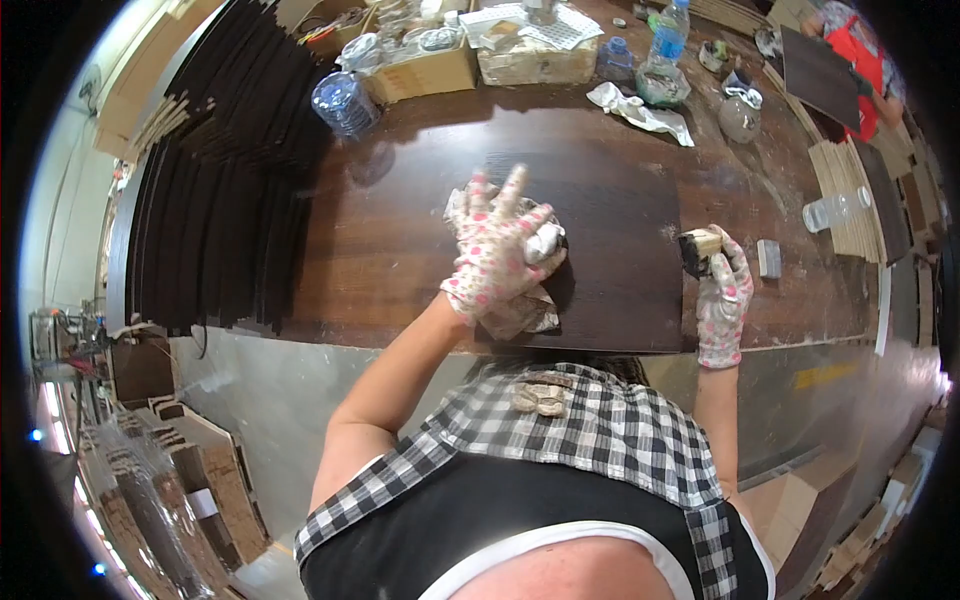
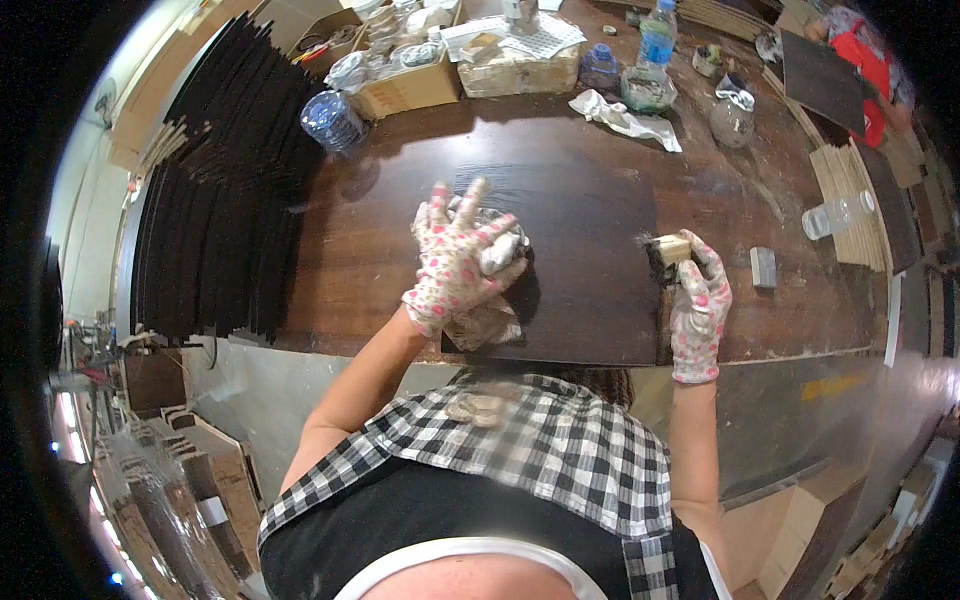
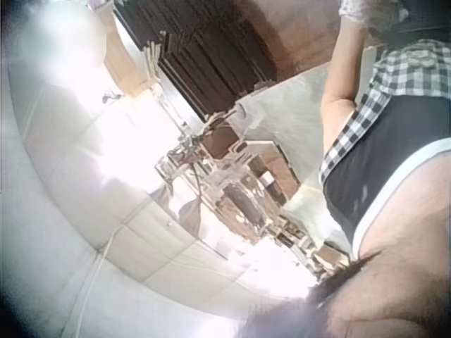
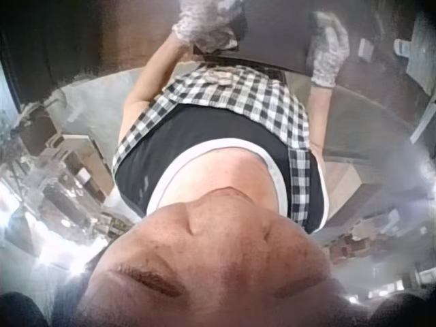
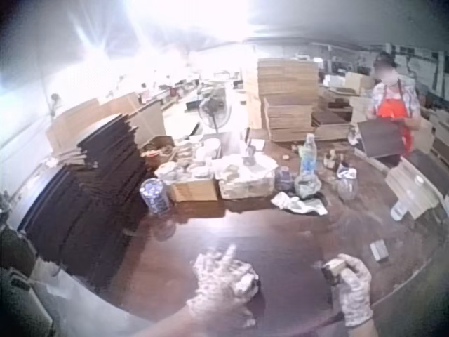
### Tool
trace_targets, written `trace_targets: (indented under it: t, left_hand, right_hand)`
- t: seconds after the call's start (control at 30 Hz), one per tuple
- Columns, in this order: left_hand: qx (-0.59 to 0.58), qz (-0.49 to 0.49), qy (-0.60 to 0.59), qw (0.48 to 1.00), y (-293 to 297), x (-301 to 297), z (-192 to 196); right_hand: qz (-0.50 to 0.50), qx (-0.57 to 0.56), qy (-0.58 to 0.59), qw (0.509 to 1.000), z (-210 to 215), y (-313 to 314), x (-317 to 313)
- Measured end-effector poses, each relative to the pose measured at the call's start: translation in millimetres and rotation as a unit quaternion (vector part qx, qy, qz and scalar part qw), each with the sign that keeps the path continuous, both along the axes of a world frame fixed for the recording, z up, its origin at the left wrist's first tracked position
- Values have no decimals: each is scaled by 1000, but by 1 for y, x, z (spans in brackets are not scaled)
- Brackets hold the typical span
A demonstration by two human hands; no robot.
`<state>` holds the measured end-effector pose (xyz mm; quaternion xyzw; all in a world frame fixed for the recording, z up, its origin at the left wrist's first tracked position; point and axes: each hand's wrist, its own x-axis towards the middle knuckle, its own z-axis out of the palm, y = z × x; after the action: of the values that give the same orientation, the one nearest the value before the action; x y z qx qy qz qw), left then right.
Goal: The person wipes several dark wood panels with a cloth and a block by hand, cleaning both sides of each panel before moving them to a stack on the workbench.
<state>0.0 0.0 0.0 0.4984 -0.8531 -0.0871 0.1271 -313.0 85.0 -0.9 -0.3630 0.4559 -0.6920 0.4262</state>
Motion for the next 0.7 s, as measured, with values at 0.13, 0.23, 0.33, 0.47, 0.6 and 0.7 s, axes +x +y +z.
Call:
trace_targets:
  t: [0.13, 0.23, 0.33, 0.47, 0.6, 0.7]
  left_hand:
    - [73, 32, 132, 988, -46, 9, -14]
    - [-23, -10, 174, 984, -21, 13, -22]
    - [-92, 97, 409, 903, -19, 54, -32]
    - [-276, 227, 391, 848, -14, 83, 45]
    - [-191, 335, 526, 758, -10, 135, 48]
    - [-141, 338, 649, 667, 24, 155, 42]
  right_hand:
    - [-6, -36, 7, 999, 2, -28, 2]
    - [10, -5, 38, 999, 6, -20, 1]
    - [46, 52, 142, 987, 28, -30, 16]
    - [227, -8, 273, 935, 50, -57, 67]
    - [432, -264, 446, 738, 56, -67, 161]
    - [594, -266, 438, 620, 62, -45, 216]
